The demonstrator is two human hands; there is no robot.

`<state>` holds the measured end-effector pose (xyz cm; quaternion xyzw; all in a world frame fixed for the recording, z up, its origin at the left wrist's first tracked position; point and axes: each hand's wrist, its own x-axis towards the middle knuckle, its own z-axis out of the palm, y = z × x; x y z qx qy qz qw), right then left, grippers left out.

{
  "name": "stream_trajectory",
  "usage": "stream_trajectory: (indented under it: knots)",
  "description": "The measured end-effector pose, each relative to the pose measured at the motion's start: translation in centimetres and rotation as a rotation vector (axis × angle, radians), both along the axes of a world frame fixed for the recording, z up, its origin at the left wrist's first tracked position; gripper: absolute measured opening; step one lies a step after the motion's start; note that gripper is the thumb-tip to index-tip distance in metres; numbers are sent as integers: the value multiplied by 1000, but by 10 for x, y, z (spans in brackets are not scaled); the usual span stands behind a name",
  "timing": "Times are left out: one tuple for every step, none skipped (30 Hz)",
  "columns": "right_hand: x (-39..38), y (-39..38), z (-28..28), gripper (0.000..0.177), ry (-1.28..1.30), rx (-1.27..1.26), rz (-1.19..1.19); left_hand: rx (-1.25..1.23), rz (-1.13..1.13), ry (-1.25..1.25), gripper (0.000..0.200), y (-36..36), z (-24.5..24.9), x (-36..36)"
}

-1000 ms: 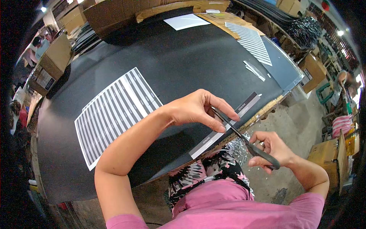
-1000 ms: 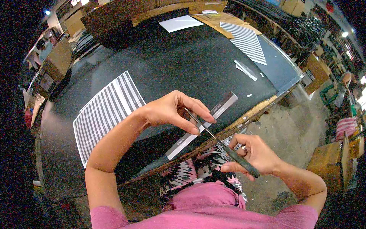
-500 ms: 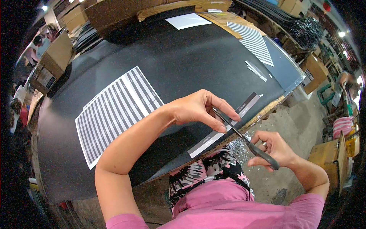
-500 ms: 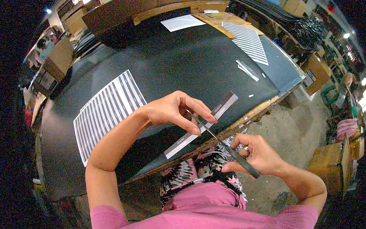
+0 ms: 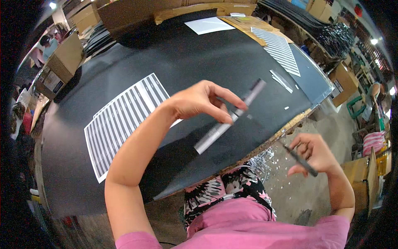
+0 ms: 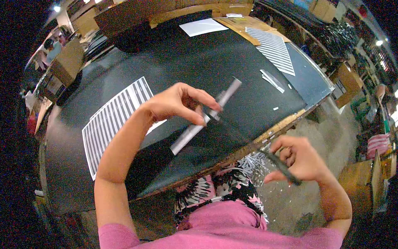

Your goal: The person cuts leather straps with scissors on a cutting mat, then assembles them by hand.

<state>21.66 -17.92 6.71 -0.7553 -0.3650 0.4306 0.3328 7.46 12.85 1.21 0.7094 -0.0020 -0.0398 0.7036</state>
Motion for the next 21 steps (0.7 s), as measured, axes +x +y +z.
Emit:
stream_trajectory:
  knots:
    - [5,7,3,53,-4,5,6,50,42,16,45,11,0,-3]
    - [11,12,5,55,-43,100,-81,77,83,40,45,18,0,-5]
    - [16,18,6,57,-80,197,-170,84,84,37,45,23,-1,-6]
    - [24,26,4,57,-82,205,-170,123,72,83,45,28,-3,-7]
    - [34,38,-3,60,-455,206,-135,163,61,129,44,31,-6,-6]
    - [43,50,-11,62,-824,202,-97,125,54,138,43,33,-13,-4]
    - [50,63,-19,62,-822,208,-96,131,58,140,43,34,-15,-6]
    - [54,75,-28,62,-886,266,-46,126,46,161,43,35,-16,-6]
    - [58,87,-33,62,-953,321,2,121,31,179,43,36,-17,-5]
    - [60,98,-35,62,-957,318,-7,141,40,169,43,37,-21,-5]
    - [59,110,-35,61,-933,261,60,155,45,187,43,39,-23,-6]
    - [58,120,-36,61,-909,202,123,196,49,183,42,42,-25,-6]
    - [58,129,-40,61,-916,193,104,238,50,178,42,45,-26,-6]
    - [59,137,-44,60,-917,164,198,217,52,230,42,46,-22,-7]
    - [58,142,-45,58,-917,133,291,229,53,182,43,50,-29,-6]
    - [53,144,-38,59,-769,16,268,198,62,207,43,52,-29,-6]
    - [49,146,-32,59,-617,-96,243,165,73,233,44,52,-29,-6]
    - [49,147,-31,57,-641,-139,278,150,66,256,45,50,-27,-6]
    - [53,144,-29,57,-646,-147,263,130,59,247,45,48,-26,-6]
    - [58,142,-26,56,-670,-32,395,133,53,255,44,45,-24,-6]
    - [62,140,-25,56,-689,86,530,136,49,266,44,43,-21,-6]
